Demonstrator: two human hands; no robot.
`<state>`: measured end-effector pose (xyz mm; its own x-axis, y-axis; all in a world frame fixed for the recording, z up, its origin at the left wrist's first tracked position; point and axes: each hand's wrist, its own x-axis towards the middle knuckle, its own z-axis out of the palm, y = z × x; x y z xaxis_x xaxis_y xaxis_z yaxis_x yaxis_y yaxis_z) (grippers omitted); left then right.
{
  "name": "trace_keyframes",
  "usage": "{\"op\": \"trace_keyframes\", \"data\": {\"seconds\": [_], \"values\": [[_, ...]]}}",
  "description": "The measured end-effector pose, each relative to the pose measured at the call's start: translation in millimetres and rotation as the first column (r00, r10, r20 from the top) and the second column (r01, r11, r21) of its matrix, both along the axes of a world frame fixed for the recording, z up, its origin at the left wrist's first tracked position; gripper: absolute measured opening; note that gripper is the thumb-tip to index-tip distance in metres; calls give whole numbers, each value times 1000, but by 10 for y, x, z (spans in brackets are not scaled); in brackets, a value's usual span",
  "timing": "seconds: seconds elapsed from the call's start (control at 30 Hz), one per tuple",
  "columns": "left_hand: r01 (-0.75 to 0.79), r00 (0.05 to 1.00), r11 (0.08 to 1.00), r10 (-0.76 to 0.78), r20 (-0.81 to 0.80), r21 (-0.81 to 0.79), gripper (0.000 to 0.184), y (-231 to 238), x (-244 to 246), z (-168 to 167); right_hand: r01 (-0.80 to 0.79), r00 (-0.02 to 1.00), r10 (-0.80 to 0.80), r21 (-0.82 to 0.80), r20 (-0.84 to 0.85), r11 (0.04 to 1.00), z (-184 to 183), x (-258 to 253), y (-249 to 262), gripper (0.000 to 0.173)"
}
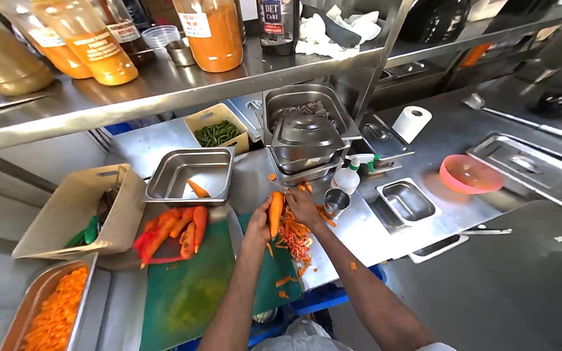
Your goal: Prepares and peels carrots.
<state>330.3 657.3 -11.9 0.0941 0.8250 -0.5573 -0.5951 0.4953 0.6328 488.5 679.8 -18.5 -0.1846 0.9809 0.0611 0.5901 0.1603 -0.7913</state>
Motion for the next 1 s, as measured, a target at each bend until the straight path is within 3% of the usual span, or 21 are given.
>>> {"op": "trace_keyframes", "data": {"seconds": [0.13, 0.27, 0.37, 0.57, 0.67, 0.73, 0.9, 1.0], "values": [[-179, 983, 982, 181, 16, -61, 31, 99, 29, 54, -76, 991, 64, 99, 114, 992, -228, -95, -225, 36], [-184, 983, 983, 184, 16, -23, 39, 354, -72, -129, -204, 979, 204, -33, -13, 978, -239, -238, -552, 38], [-170, 985, 985, 170, -5, -23, 42, 357, -109, -86, -149, 979, 125, -153, -159, 977, -160, -186, -378, 47], [3, 997, 1000, -3, -72, 8, 39, 104, -52, 24, 16, 998, -11, -76, 62, 997, -133, -31, 249, 41], [-54, 998, 998, 53, -42, -32, 37, 126, -11, 52, 12, 996, -15, 37, 92, 999, -112, -69, -27, 38], [-128, 991, 990, 126, -38, -53, 32, 174, -1, 65, -33, 991, 29, 27, 133, 999, -159, -132, -184, 37], [-98, 995, 994, 99, 18, -43, 42, 423, -80, -142, -163, 986, 159, -78, -50, 984, -226, -229, -505, 43], [-108, 994, 993, 107, -20, -48, 43, 416, -129, -150, -129, 979, 95, -186, -180, 974, -151, -137, -304, 43]]}}
